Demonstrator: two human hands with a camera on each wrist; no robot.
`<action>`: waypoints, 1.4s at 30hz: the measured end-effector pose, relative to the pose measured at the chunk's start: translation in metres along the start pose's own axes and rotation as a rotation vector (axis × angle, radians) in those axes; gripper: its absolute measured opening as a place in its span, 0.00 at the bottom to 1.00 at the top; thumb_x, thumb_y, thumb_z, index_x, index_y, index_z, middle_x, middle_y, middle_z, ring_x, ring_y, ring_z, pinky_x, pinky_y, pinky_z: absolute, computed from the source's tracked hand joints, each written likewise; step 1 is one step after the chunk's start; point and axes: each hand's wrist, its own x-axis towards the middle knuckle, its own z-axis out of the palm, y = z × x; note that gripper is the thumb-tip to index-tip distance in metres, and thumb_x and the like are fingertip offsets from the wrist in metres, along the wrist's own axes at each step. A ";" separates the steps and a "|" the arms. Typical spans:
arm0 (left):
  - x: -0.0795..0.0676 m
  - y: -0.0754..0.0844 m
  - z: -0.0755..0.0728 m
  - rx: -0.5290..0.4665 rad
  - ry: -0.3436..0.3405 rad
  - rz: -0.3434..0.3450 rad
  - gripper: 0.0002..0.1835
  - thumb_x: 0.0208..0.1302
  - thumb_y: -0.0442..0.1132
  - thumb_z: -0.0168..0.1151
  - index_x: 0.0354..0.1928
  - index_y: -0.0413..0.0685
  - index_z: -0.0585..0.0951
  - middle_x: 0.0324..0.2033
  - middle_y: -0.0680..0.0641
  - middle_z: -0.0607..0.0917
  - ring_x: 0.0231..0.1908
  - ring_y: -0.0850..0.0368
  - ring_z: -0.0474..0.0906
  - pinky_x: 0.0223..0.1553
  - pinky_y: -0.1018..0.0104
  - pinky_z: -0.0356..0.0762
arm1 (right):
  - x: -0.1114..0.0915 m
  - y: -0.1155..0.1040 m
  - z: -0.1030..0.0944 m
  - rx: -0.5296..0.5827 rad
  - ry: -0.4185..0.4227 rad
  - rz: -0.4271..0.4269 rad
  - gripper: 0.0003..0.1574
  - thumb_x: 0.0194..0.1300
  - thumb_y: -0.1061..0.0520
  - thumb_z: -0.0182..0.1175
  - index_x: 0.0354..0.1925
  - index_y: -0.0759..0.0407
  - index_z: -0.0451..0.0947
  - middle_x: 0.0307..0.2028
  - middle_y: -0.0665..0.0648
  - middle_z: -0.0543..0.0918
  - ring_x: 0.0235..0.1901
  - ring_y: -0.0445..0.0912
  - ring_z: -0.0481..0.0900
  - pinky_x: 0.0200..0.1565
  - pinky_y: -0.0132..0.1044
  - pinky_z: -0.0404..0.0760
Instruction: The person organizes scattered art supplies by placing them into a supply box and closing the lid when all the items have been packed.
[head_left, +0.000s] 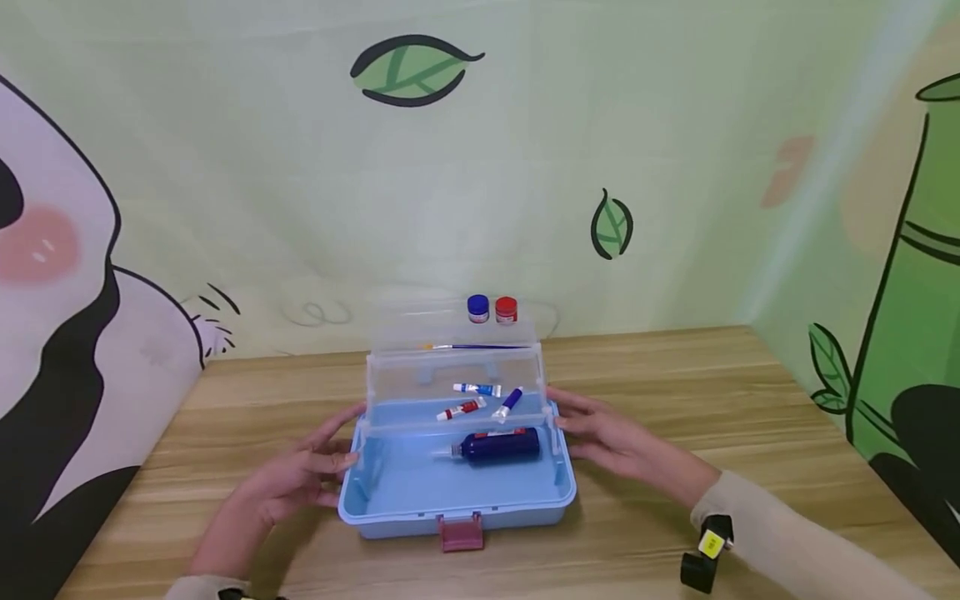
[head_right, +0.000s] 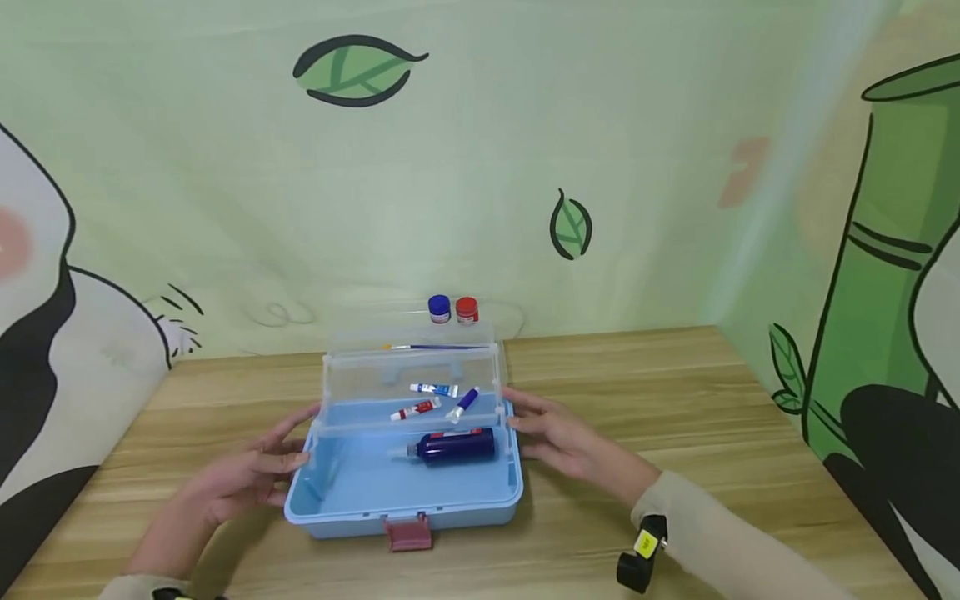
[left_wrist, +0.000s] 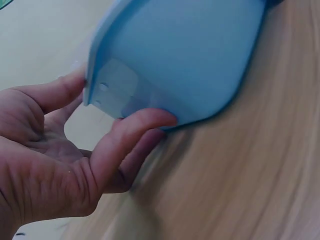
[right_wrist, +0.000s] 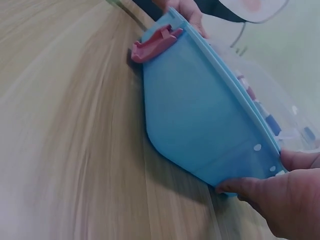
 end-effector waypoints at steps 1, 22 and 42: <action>0.003 -0.001 0.003 0.004 -0.006 0.004 0.41 0.75 0.37 0.58 0.80 0.75 0.52 0.73 0.29 0.47 0.51 0.43 0.77 0.49 0.45 0.82 | -0.002 -0.001 -0.004 0.002 -0.003 0.003 0.41 0.75 0.69 0.50 0.80 0.61 0.48 0.77 0.68 0.56 0.66 0.52 0.72 0.69 0.56 0.66; 0.068 -0.009 0.076 -0.038 0.059 0.062 0.32 0.77 0.41 0.57 0.77 0.71 0.62 0.75 0.37 0.57 0.49 0.47 0.77 0.42 0.47 0.83 | -0.049 -0.013 -0.084 -0.040 0.112 -0.006 0.40 0.74 0.65 0.57 0.78 0.51 0.57 0.78 0.64 0.54 0.62 0.46 0.76 0.66 0.52 0.73; 0.081 -0.002 0.127 -0.025 0.387 0.178 0.19 0.69 0.30 0.60 0.58 0.59 0.81 0.61 0.42 0.74 0.45 0.46 0.79 0.27 0.53 0.83 | -0.070 -0.003 -0.094 -0.058 0.253 -0.131 0.29 0.75 0.63 0.56 0.71 0.53 0.67 0.78 0.66 0.51 0.53 0.37 0.80 0.59 0.38 0.79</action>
